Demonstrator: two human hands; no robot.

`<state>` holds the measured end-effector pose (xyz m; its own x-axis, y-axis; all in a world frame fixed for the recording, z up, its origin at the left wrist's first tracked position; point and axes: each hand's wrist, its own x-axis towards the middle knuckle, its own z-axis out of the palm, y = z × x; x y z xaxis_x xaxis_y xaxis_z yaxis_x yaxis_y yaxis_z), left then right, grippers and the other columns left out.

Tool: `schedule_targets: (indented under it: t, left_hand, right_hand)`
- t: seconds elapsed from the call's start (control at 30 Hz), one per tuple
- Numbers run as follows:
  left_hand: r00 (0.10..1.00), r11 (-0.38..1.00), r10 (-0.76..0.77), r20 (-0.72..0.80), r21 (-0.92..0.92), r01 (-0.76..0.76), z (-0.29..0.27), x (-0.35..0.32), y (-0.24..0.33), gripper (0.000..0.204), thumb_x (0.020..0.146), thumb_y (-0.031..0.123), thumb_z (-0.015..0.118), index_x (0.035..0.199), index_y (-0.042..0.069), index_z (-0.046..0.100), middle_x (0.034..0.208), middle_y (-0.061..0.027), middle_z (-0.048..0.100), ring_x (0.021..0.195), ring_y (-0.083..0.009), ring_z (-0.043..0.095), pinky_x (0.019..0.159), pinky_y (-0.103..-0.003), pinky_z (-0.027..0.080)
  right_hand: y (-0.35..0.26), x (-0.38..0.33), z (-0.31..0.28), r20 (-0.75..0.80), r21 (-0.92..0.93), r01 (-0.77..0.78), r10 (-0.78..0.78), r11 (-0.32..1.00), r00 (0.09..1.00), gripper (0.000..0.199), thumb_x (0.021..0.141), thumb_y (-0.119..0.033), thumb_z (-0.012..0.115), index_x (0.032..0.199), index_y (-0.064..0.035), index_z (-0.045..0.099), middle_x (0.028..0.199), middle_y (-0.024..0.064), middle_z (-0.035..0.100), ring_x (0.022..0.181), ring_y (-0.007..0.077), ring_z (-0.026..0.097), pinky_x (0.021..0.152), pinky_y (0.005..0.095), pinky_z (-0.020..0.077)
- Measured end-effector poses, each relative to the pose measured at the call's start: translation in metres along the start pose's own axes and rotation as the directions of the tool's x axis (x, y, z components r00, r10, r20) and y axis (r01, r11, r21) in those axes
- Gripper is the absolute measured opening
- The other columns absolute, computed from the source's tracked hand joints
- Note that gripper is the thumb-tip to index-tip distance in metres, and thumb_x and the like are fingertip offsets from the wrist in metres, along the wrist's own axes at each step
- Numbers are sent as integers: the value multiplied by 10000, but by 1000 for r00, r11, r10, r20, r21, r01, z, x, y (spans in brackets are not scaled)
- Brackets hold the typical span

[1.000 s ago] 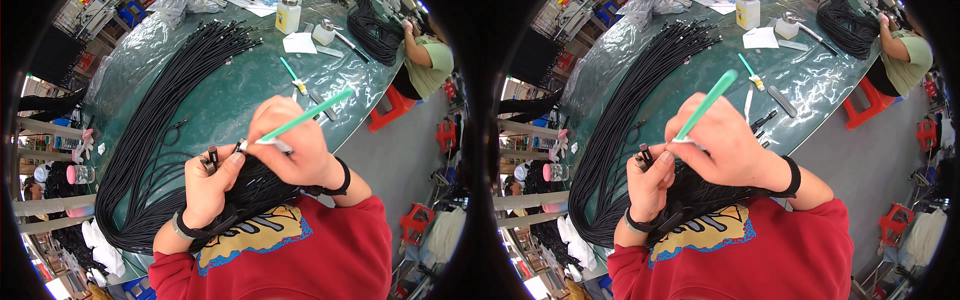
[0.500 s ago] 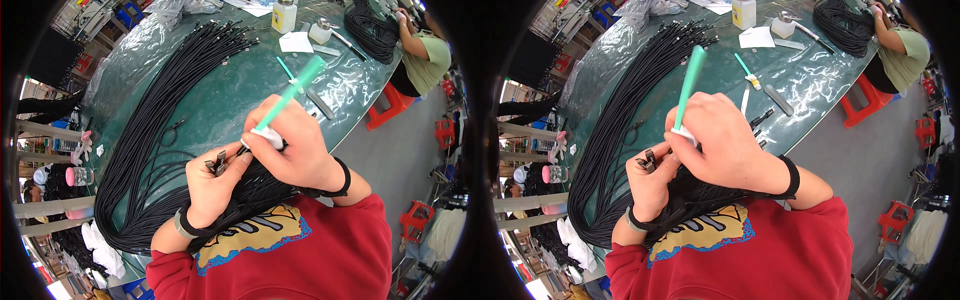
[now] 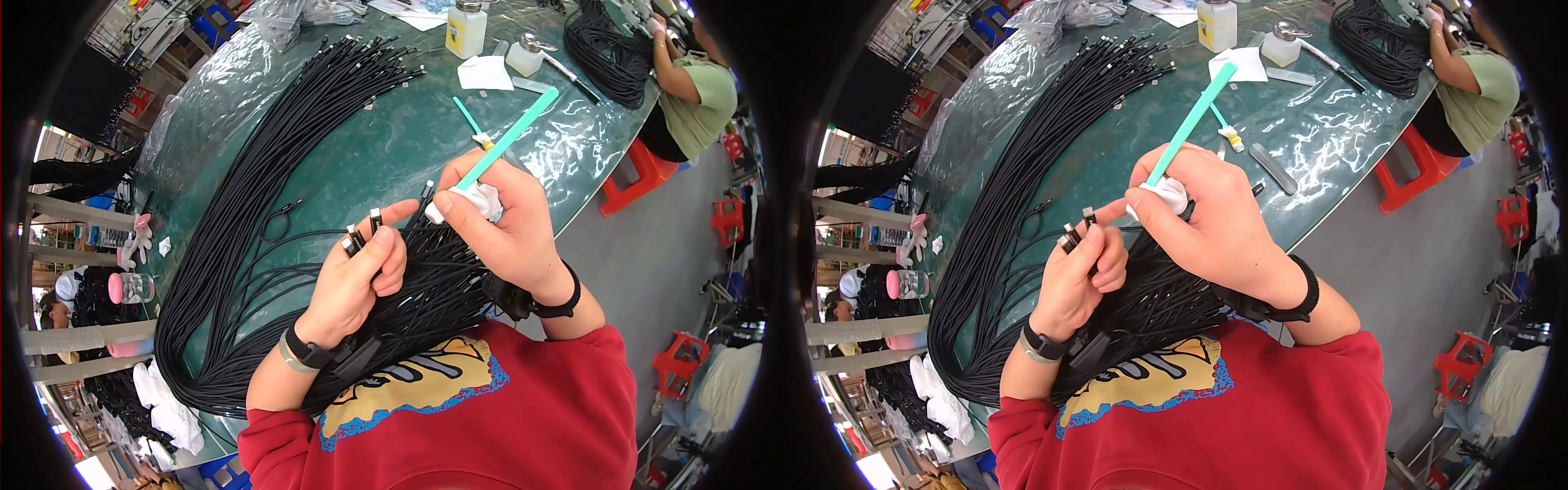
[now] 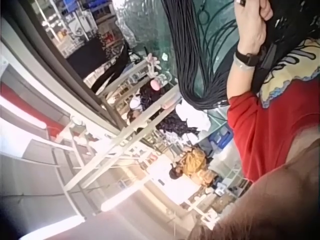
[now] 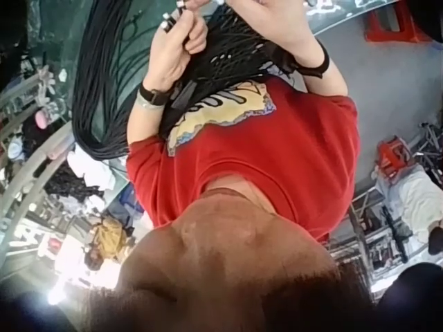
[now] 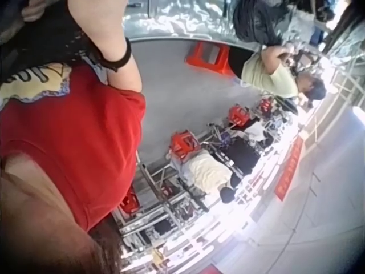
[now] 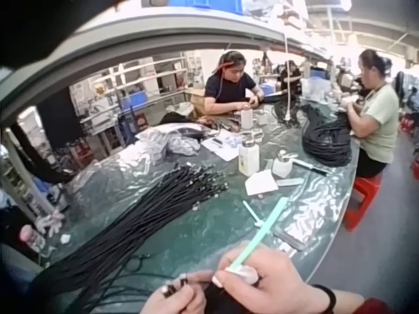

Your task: The person wipes the connectors of several black cables with a cloth-wrapped tool and then sorts through the bundle by hand. They continue picking out individual cables to wipe their connectors with the tool before gathering them back together.

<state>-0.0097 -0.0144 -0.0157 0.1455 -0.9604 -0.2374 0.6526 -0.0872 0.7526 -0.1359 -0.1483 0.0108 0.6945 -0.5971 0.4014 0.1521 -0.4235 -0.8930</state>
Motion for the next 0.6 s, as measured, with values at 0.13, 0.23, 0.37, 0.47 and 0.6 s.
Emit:
schedule_targets:
  t: [0.13,0.23,0.37,0.47,0.6]
  left_hand:
    - [977,967,205,-66,-139,-212,1,-7,-4,373,900,206,430,1187,-32,419,671,-12,453,529,-77,359,476,-200,308]
    - [968,981,193,-161,21,-192,-1,-10,-2,353,900,206,416,1173,-15,441,662,1,417,520,-58,322,443,-192,273]
    - [979,982,155,-130,127,-139,7,-19,3,337,892,152,437,1167,-42,451,680,1,459,530,-40,309,454,-194,260]
    - [985,983,133,-110,139,-118,10,-26,5,326,890,143,438,1156,-44,464,681,4,460,517,-35,303,448,-187,246]
    - [984,980,134,-121,161,-114,12,-29,3,307,890,134,440,1138,-43,477,675,8,457,497,-28,292,438,-177,227]
  right_hand:
    - [6,-1,3,84,28,81,-83,996,993,75,790,-48,570,834,0,534,746,13,526,653,67,463,575,199,357]
    - [7,-2,5,23,67,23,-24,998,999,77,742,-38,594,798,-14,548,713,71,548,610,177,519,560,268,400]
    - [7,-3,5,115,81,37,-46,996,992,70,780,-30,571,833,1,538,772,27,533,699,104,483,607,226,372]
    - [10,-2,8,134,25,182,-184,983,974,75,758,-11,577,823,-5,541,763,43,536,702,141,496,610,245,379]
    - [8,0,15,155,-25,346,-338,938,928,102,719,2,594,805,-23,545,746,56,537,704,196,511,625,275,385]
